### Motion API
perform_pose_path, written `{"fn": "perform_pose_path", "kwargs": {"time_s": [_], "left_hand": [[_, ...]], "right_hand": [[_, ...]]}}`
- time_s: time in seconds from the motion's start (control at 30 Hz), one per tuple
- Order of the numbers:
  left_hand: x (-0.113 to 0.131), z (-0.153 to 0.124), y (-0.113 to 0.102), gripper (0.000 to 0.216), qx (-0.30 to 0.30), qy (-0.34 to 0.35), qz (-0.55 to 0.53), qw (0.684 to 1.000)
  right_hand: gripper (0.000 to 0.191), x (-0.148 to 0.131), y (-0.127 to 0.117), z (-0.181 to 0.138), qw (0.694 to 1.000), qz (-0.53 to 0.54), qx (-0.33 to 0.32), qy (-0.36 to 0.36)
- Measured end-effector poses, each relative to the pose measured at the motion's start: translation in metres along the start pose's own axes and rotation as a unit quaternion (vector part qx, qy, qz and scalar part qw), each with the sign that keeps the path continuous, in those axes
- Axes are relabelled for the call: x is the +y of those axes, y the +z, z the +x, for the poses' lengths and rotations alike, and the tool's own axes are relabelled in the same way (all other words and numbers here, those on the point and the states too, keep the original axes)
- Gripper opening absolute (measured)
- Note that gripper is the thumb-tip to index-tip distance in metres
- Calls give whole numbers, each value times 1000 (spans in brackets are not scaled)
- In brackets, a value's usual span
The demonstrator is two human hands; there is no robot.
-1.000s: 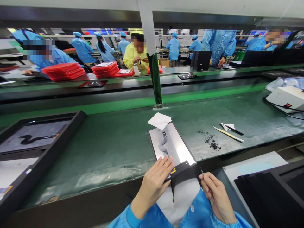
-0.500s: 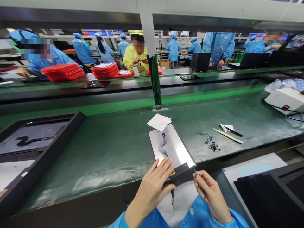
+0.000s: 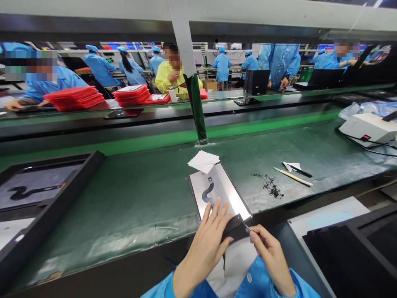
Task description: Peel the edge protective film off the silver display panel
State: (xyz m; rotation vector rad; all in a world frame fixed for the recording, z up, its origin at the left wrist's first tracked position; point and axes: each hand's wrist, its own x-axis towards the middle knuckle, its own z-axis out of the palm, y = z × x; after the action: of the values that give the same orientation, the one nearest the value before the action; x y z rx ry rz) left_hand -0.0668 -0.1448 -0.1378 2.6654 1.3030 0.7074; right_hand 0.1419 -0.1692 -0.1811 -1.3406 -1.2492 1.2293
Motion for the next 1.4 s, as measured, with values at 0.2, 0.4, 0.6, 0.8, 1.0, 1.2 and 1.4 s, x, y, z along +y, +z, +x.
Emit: {"fn": "perform_pose_path", "kwargs": {"time_s": [0.2, 0.4, 0.6, 0.8, 1.0, 1.2, 1.4], "left_hand": [[-8, -16, 0, 35, 35, -19, -8, 999], [-12, -22, -1, 36, 43, -14, -2, 999], [-13, -23, -1, 41, 48, -3, 19, 999], [-13, -22, 1, 51, 54, 0, 30, 998], [-15, -23, 6, 45, 79, 13, 28, 996], [-16, -23, 9, 37, 111, 22, 38, 993], [-17, -21, 5, 37, 122, 29, 41, 991]], "right_hand": [[45, 13, 12, -2, 999, 24, 19, 13], [46, 18, 17, -3, 997, 63, 10, 40], [49, 22, 22, -4, 997, 61, 45, 25], [42, 20, 34, -8, 990, 111, 78, 44], [52, 27, 36, -6, 990, 113, 75, 45], [47, 26, 38, -5, 989, 114, 88, 23], [47, 26, 40, -3, 988, 127, 87, 23]]}}
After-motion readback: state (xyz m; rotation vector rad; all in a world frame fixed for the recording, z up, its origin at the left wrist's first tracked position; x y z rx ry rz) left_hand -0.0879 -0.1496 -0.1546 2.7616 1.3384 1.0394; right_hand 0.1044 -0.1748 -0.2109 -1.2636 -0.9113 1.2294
